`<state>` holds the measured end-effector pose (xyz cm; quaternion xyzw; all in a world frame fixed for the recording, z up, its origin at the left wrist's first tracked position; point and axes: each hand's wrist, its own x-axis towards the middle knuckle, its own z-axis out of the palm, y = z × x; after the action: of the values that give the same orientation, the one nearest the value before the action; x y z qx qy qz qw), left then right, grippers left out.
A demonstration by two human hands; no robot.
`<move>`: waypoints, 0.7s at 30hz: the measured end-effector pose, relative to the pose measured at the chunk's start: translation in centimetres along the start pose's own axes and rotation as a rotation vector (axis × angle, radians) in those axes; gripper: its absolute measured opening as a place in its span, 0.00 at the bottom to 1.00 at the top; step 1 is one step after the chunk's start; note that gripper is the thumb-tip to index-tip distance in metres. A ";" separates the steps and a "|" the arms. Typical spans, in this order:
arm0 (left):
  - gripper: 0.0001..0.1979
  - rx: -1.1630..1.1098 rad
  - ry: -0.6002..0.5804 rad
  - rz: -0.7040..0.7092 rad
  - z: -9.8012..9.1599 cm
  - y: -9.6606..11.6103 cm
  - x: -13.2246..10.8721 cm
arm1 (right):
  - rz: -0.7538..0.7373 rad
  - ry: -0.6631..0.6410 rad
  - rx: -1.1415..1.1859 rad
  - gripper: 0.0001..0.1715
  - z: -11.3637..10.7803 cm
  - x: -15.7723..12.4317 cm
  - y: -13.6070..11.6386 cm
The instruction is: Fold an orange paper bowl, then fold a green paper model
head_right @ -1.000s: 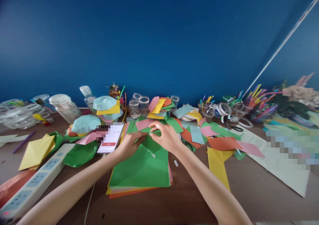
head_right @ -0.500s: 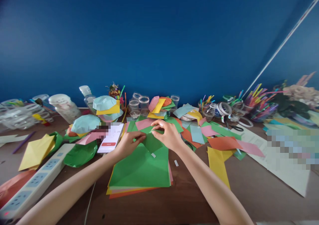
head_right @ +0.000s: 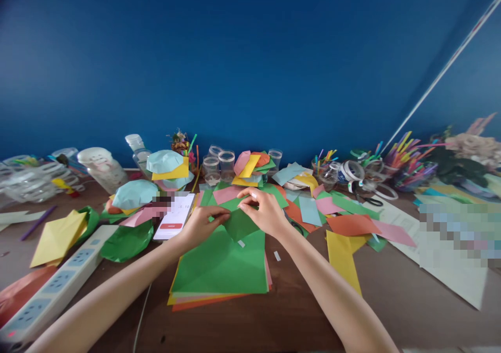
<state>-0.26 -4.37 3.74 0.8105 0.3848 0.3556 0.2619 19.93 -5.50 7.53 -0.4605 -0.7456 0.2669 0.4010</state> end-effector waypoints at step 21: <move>0.11 -0.014 -0.065 -0.055 0.0 -0.2 0.1 | -0.031 -0.012 -0.102 0.09 1.2 -0.3 0.0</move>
<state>-0.31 -4.14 3.65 0.8088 0.3957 0.3246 0.2895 19.02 -5.83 6.74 -0.4672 -0.7677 0.2251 0.3763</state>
